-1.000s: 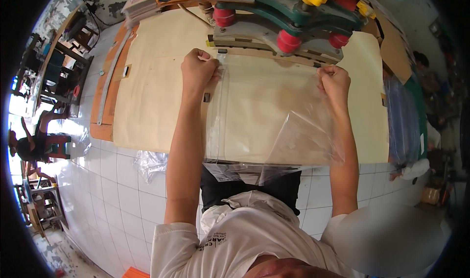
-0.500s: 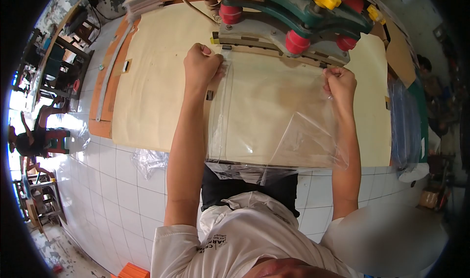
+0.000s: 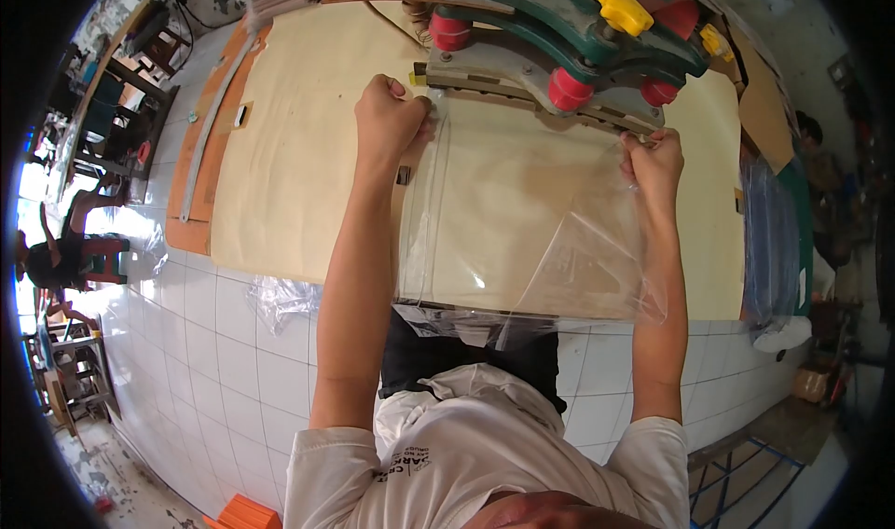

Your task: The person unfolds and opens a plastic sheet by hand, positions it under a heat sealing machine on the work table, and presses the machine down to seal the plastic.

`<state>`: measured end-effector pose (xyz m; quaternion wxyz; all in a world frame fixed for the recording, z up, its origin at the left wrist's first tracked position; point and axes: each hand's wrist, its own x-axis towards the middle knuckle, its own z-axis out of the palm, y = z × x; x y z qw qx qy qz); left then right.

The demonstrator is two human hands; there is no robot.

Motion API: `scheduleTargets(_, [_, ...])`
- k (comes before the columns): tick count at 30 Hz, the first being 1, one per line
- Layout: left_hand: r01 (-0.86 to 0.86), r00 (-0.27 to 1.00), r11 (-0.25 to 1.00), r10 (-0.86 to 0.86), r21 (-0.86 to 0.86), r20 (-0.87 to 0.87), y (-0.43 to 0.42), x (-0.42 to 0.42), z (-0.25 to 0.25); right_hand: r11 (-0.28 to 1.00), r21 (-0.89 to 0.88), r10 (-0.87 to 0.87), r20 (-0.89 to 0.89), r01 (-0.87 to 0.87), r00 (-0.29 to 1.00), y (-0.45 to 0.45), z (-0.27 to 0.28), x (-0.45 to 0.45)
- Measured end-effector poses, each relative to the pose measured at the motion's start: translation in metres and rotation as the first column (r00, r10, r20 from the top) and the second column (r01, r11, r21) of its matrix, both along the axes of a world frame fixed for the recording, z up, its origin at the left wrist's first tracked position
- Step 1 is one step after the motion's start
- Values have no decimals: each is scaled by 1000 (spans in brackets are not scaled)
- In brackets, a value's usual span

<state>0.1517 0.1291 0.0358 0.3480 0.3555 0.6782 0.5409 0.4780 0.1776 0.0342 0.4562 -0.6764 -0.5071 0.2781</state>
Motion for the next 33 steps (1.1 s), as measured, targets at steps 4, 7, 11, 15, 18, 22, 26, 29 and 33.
scheduleTargets(4, [-10, 1000, 1000, 10, -23, -24, -1, 1, 3, 1000, 18, 1, -10, -1, 1000, 0, 0, 0])
scheduleTargets(7, [-11, 1000, 1000, 11, -14, -14, -1, 2, 4, 1000, 15, 12, -28, -11, 1000, 2, -2, 1])
scheduleTargets(11, [-16, 1000, 1000, 16, -1, 7, -1, 1, 2, 1000, 0, 4, -17, -4, 1000, -1, 2, -1])
scheduleTargets(15, [-3, 1000, 1000, 3, 19, 15, -1, 0, 0, 998, -7, 59, -66, -59, 996, 0, 0, 4])
scheduleTargets(18, [25, 999, 999, -26, 45, 25, -1, 0, -1, 997, -16, 76, -121, -78, 990, 0, -1, 6])
scheduleTargets(22, [48, 990, 995, -59, 91, 128, 5, -6, -16, 994, 35, 102, -83, -100, 991, 2, -7, 15])
scheduleTargets(26, [45, 996, 997, -49, 56, 76, 6, -7, -15, 997, -4, 76, -108, -77, 991, -4, 2, 7])
scheduleTargets(29, [34, 998, 999, -36, 38, 54, 4, -5, -12, 998, -31, 57, -88, -60, 994, -1, 2, 7])
scheduleTargets(33, [10, 1000, 1000, -10, -10, -17, 2, -2, -4, 998, -10, 62, -72, -63, 995, 3, -3, 10])
